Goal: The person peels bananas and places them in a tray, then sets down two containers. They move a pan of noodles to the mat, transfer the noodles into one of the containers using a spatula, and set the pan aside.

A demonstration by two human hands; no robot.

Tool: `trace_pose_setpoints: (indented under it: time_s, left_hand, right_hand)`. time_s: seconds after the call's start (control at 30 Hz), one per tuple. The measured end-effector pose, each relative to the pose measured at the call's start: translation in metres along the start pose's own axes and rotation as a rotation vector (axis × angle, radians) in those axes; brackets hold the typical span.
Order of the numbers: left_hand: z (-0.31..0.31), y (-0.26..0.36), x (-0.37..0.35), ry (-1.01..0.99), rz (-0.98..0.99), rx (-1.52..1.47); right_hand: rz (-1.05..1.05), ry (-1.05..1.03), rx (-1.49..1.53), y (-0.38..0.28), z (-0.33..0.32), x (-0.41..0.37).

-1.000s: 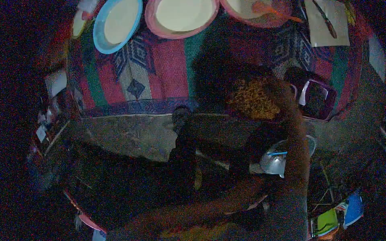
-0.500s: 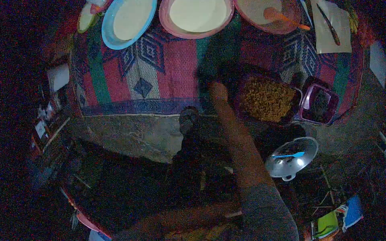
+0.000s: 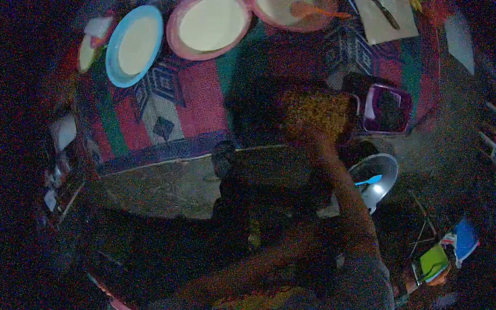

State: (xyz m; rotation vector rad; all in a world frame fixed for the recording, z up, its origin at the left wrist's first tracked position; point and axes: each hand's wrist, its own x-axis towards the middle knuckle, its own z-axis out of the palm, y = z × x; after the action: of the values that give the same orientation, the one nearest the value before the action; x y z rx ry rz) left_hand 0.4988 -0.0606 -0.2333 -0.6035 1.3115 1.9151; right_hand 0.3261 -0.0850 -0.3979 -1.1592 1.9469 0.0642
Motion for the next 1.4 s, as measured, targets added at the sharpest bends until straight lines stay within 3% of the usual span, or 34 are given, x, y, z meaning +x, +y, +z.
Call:
trace_pose_setpoints:
  time_s: [0.03,0.07,0.13,0.23,0.33,0.37,0.4,0.43,0.47,0.57,0.6,0.63,0.7,0.73,0.83,0.87,0.9,0.93,1.0,1.03,1.07,1.1,1.13,1.2,1.23,1.3,1.33,1.4]
  left_hand:
    - [0.002,0.001,0.000,0.042,-0.070,-0.053]
    - [-0.002,-0.001,-0.001,0.294,-0.027,-0.045]
    - [-0.014,-0.003,-0.001,0.544,0.022,-0.019]
    - [-0.038,-0.003,-0.001,0.671,0.010,-0.178]
    - [-0.064,-0.018,0.005,1.113,0.074,-0.249]
    - [-0.076,-0.031,0.009,1.289,-0.003,-0.194]
    - [-0.089,-0.066,0.012,1.430,0.025,0.059]
    - [-0.102,-0.076,0.010,1.491,0.050,0.191]
    - [-0.114,-0.087,0.007,1.556,0.067,0.326]
    - [-0.160,-0.036,-0.012,1.462,0.248,-0.257]
    - [-0.166,-0.024,-0.014,1.408,0.301,-0.450]
    - [-0.165,-0.016,-0.013,1.405,0.300,-0.449]
    - [-0.160,-0.004,-0.004,1.502,0.224,-0.424]
    - [-0.166,-0.011,0.004,1.511,0.218,-0.378]
    - [-0.196,-0.036,0.035,1.465,0.277,-0.159]
    - [-0.208,-0.035,0.049,1.527,0.344,0.021]
    - [-0.219,-0.021,0.058,1.413,0.425,0.005]
    - [-0.231,-0.003,0.066,1.299,0.505,-0.011]
    - [-0.257,0.023,0.096,1.175,0.663,0.375]
    - [-0.270,0.032,0.124,1.245,0.853,0.587]
    - [-0.278,0.041,0.153,1.305,1.039,0.803]
    - [-0.279,0.069,0.165,1.168,0.907,0.818]
    - [-0.288,0.077,0.196,1.080,1.023,0.758]
    - [-0.302,0.100,0.238,1.017,0.781,0.977]
    - [-0.305,0.103,0.253,1.018,0.787,0.972]
    - [-0.308,0.098,0.277,0.957,0.345,1.204]
    - [-0.305,0.088,0.285,0.851,0.291,1.276]
    - [-0.301,0.067,0.292,0.832,0.340,1.324]
  right_hand:
    - [0.009,0.024,-0.046,0.016,-0.002,-0.007]
    - [0.017,0.033,-0.043,0.032,-0.005,-0.004]
    - [-0.384,0.601,-0.115,0.057,-0.015,0.020]
    - [-0.364,0.631,-0.337,0.075,-0.016,0.061]
    - [-0.252,0.614,-0.340,0.072,-0.009,0.063]
    - [-0.247,0.629,-0.334,0.069,-0.011,0.059]
    - [-0.175,0.536,-0.314,0.061,-0.015,0.046]
    - [-0.103,0.443,-0.292,0.059,-0.018,0.036]
    - [-0.164,0.512,-0.298,0.081,0.000,0.036]
    - [-0.059,0.386,-0.384,0.079,-0.003,0.015]
    - [-0.127,0.379,-0.399,0.084,-0.008,0.014]
    - [-0.123,0.378,-0.398,0.074,-0.022,0.016]
    - [0.171,-0.021,-0.090,0.046,-0.059,0.033]
    - [0.168,-0.014,-0.085,0.056,-0.052,0.048]
    - [0.051,0.086,0.328,0.065,-0.033,0.075]
    - [0.002,0.163,0.112,0.059,-0.027,0.067]
    - [-0.045,0.238,-0.109,0.051,-0.025,0.057]
    - [-0.039,0.247,-0.110,0.054,-0.020,0.048]
    - [-0.210,0.526,-0.059,0.063,-0.008,0.028]
    - [-0.206,0.530,-0.061,0.059,-0.008,0.017]
    - [-0.162,0.518,0.524,0.052,-0.015,0.003]
    - [-0.138,0.489,0.814,0.055,-0.010,-0.003]
    - [-0.108,0.480,1.106,0.057,-0.005,-0.009]
    - [-0.163,0.579,0.115,0.083,0.013,-0.013]
    - [-0.160,0.579,0.109,0.088,0.018,-0.015]
    - [-0.110,0.542,0.499,0.096,0.025,-0.017]
    - [-0.106,0.534,0.499,0.093,0.018,-0.019]
    - [-0.136,0.471,0.342,0.084,0.007,-0.030]
